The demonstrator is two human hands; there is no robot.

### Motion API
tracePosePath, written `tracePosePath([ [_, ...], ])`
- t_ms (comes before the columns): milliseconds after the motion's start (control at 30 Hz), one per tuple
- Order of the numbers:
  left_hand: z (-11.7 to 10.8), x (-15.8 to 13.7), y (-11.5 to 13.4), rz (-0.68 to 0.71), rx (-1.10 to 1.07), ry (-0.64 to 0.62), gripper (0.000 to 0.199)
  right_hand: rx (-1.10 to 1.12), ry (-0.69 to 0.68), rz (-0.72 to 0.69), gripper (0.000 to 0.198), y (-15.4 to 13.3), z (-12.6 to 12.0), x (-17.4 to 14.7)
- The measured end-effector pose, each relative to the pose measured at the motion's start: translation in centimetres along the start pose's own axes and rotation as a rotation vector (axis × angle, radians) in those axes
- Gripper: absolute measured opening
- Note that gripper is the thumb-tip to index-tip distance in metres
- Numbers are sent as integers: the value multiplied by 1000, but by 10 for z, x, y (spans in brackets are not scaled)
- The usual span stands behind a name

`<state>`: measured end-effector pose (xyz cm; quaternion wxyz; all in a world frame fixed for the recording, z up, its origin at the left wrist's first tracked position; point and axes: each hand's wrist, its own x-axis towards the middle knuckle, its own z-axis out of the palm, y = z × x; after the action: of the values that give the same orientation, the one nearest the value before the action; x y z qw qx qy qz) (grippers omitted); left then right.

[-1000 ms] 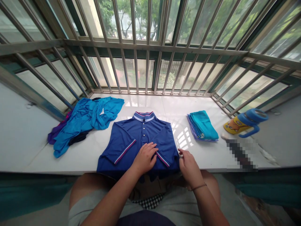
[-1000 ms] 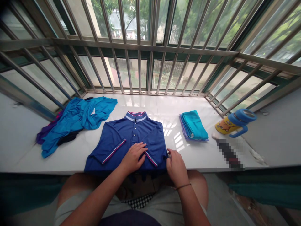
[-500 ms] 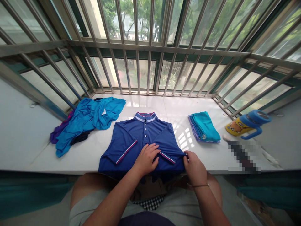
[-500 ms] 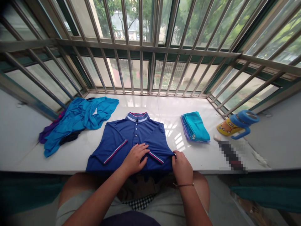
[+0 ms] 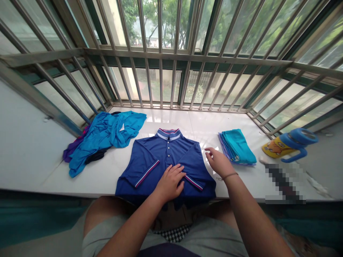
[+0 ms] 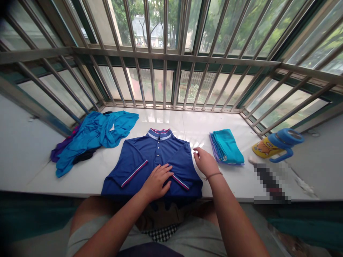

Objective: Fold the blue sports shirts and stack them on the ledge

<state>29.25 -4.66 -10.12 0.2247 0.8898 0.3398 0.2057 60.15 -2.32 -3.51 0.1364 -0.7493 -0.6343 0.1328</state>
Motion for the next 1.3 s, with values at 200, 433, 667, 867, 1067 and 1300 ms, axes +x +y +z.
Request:
tracePosePath([
  [200,2,-1,0,8,-2,16,41,-128,-87,-80,38,-25,29,82],
  [433,4,-2,-2,6,-16,29,40,-204,-134,-84,33,-15,31,110],
  [667,3,0,-2,-4,-17,5,43,-301,-78,-17,40,-17,37,106],
  [867,2,0,-1,-7,-8,-3,41,-307,-17,70,34,-27,32,98],
  [1067,5,0,-3,-7,-14,2,39,-195,121,-21,29,-25,15,29],
  [1300,-12,-5,1,75,-31,89,32,281,66,75,31,-3,34,-140],
])
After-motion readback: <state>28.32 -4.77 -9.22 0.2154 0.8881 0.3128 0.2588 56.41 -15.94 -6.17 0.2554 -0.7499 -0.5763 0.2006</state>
